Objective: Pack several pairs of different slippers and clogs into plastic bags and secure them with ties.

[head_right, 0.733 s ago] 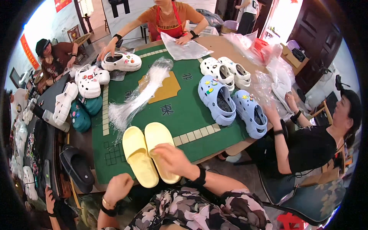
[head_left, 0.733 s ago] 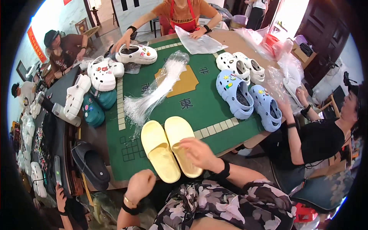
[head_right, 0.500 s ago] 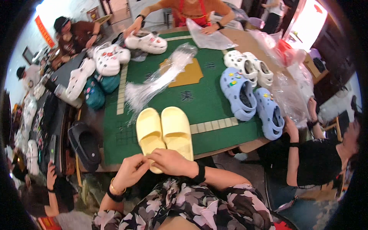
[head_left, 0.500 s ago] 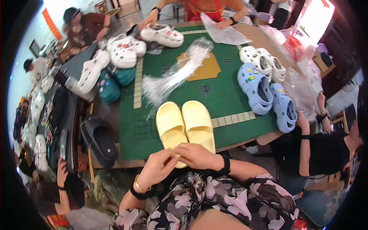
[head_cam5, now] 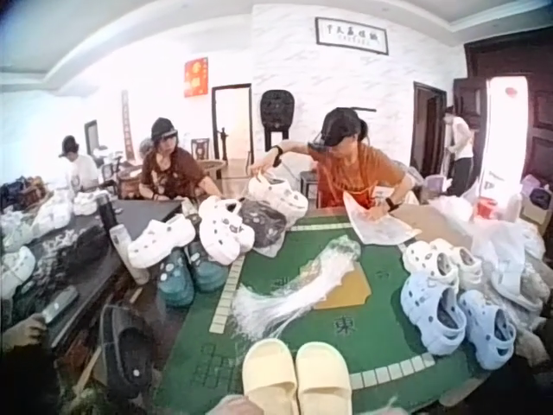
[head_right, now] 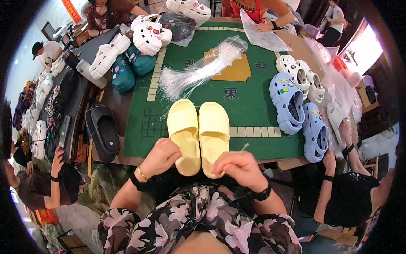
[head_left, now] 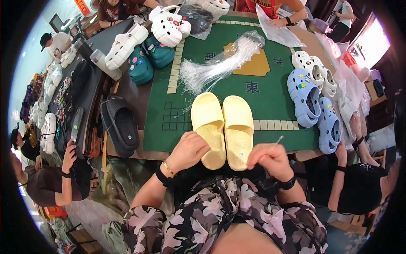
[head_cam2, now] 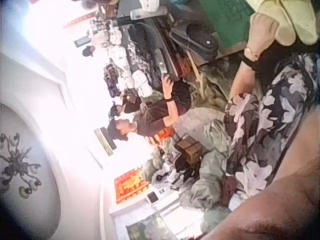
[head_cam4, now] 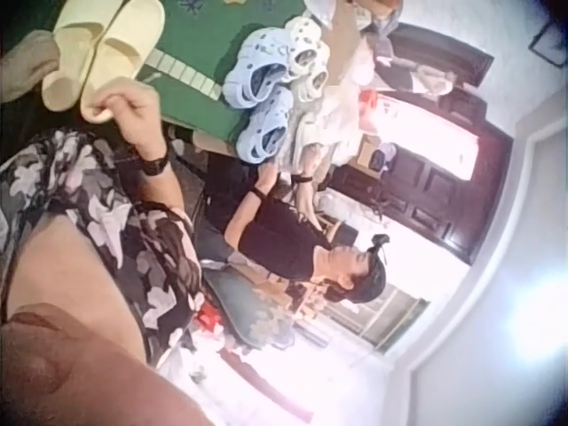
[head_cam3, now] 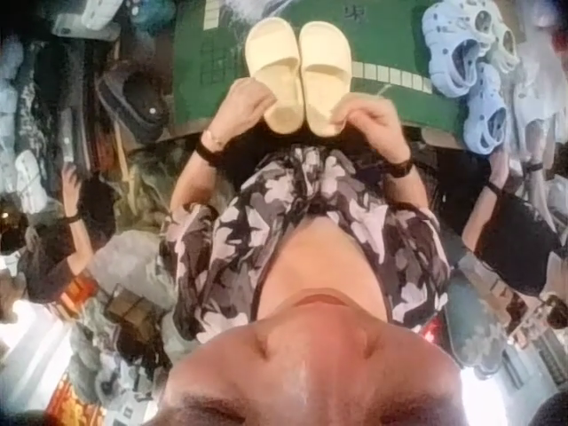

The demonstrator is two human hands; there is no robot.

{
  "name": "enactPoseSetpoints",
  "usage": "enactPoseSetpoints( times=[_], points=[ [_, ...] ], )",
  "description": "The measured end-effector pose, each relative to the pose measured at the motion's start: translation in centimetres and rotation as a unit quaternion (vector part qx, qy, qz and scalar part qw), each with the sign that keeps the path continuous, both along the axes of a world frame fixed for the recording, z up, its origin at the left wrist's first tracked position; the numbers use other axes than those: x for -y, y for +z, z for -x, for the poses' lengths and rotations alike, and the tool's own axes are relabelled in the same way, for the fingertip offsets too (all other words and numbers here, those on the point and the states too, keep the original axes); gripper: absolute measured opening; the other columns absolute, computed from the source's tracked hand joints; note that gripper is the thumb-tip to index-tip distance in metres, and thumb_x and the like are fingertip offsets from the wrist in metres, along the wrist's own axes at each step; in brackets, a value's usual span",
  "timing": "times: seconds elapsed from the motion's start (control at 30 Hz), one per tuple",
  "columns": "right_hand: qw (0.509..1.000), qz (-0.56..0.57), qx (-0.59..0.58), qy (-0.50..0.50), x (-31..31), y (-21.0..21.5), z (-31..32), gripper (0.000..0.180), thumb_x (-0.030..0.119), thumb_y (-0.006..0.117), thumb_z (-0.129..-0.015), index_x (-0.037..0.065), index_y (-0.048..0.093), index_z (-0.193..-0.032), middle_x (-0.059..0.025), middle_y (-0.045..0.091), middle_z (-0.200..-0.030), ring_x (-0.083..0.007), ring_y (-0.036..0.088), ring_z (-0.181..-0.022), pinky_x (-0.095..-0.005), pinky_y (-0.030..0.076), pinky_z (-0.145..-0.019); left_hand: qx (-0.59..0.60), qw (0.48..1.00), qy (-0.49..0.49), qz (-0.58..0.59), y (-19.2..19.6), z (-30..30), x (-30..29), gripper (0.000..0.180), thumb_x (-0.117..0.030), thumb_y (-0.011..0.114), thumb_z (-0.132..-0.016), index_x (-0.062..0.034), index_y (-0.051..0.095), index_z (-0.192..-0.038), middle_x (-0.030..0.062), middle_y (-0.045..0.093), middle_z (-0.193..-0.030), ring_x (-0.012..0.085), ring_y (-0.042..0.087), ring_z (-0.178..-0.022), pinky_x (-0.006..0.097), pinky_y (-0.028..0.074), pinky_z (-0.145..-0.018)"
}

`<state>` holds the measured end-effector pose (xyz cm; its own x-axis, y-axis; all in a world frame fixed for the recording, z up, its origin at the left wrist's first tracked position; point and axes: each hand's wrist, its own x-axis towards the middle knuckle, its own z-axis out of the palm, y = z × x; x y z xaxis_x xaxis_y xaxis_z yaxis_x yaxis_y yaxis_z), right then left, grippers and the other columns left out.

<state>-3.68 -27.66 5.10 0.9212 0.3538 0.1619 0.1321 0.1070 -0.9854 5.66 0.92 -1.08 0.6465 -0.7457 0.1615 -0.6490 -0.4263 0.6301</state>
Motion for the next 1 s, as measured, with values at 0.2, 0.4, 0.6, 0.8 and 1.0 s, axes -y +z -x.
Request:
enactPoseSetpoints(
  times=[0.2, 0.4, 0.6, 0.8, 1.0],
  points=[
    [0.958, -0.232, -0.008, -0.170, 3.5, -2.2, -0.5, 0.023, 0.011, 0.048, -0.099, -0.002, 0.064, -0.088, -0.0117, 0.067, -0.086, -0.0159, 0.061, -0.069, -0.0275, 0.049, -0.062, 0.047, 0.983, 0.112, 0.138, 1.8, 0.1, -1.6, 0.003, -0.004, 0.064, -0.083, -0.0021, 0.063, -0.085, 0.0120, 0.058, -0.076, 0.0328, 0.057, -0.073, 0.040, 0.045, -0.065],
    [0.944, -0.025, -0.188, -0.270, 3.6, -4.2, -1.8, 0.024, 0.019, 0.052, -0.100, 0.001, 0.065, -0.091, -0.0050, 0.067, -0.080, -0.0090, 0.058, -0.063, -0.0226, 0.047, -0.058, 0.123, 0.984, 0.112, 0.058, 5.1, 1.3, -1.8, 0.014, -0.002, 0.066, -0.077, -0.0059, 0.068, -0.090, 0.0071, 0.059, -0.085, 0.0260, 0.057, -0.080, 0.037, 0.044, -0.070],
    [0.927, 0.233, -0.276, -0.102, 0.8, -5.3, -1.9, 0.023, 0.018, 0.057, -0.092, 0.000, 0.068, -0.083, -0.0014, 0.065, -0.071, -0.0055, 0.057, -0.055, -0.0196, 0.044, -0.047, 0.285, 0.957, 0.041, -0.028, 4.4, 3.1, 0.0, 0.031, -0.011, 0.065, -0.068, -0.0202, 0.072, -0.096, -0.0023, 0.053, -0.089, 0.0193, 0.054, -0.085, 0.039, 0.039, -0.081],
    [0.903, 0.238, -0.357, -0.019, -0.9, -5.2, -2.4, 0.030, 0.022, 0.054, -0.093, -0.002, 0.068, -0.082, -0.0052, 0.064, -0.065, -0.0107, 0.058, -0.047, -0.0240, 0.047, -0.043, 0.251, 0.960, -0.106, -0.070, 2.8, 3.5, 2.1, 0.024, -0.015, 0.061, -0.071, -0.0231, 0.070, -0.092, -0.0037, 0.054, -0.087, 0.0151, 0.056, -0.089, 0.038, 0.041, -0.095],
    [0.899, 0.184, -0.397, 0.004, 0.2, -6.2, -4.4, 0.030, 0.022, 0.051, -0.095, -0.001, 0.065, -0.083, -0.0063, 0.062, -0.065, -0.0112, 0.057, -0.045, -0.0237, 0.046, -0.042, 0.223, 0.965, -0.131, -0.038, 0.7, 0.8, 3.0, 0.023, -0.011, 0.062, -0.073, -0.0151, 0.069, -0.094, 0.0031, 0.063, -0.109, 0.0194, 0.057, -0.113, 0.044, 0.034, -0.112]
  ],
)
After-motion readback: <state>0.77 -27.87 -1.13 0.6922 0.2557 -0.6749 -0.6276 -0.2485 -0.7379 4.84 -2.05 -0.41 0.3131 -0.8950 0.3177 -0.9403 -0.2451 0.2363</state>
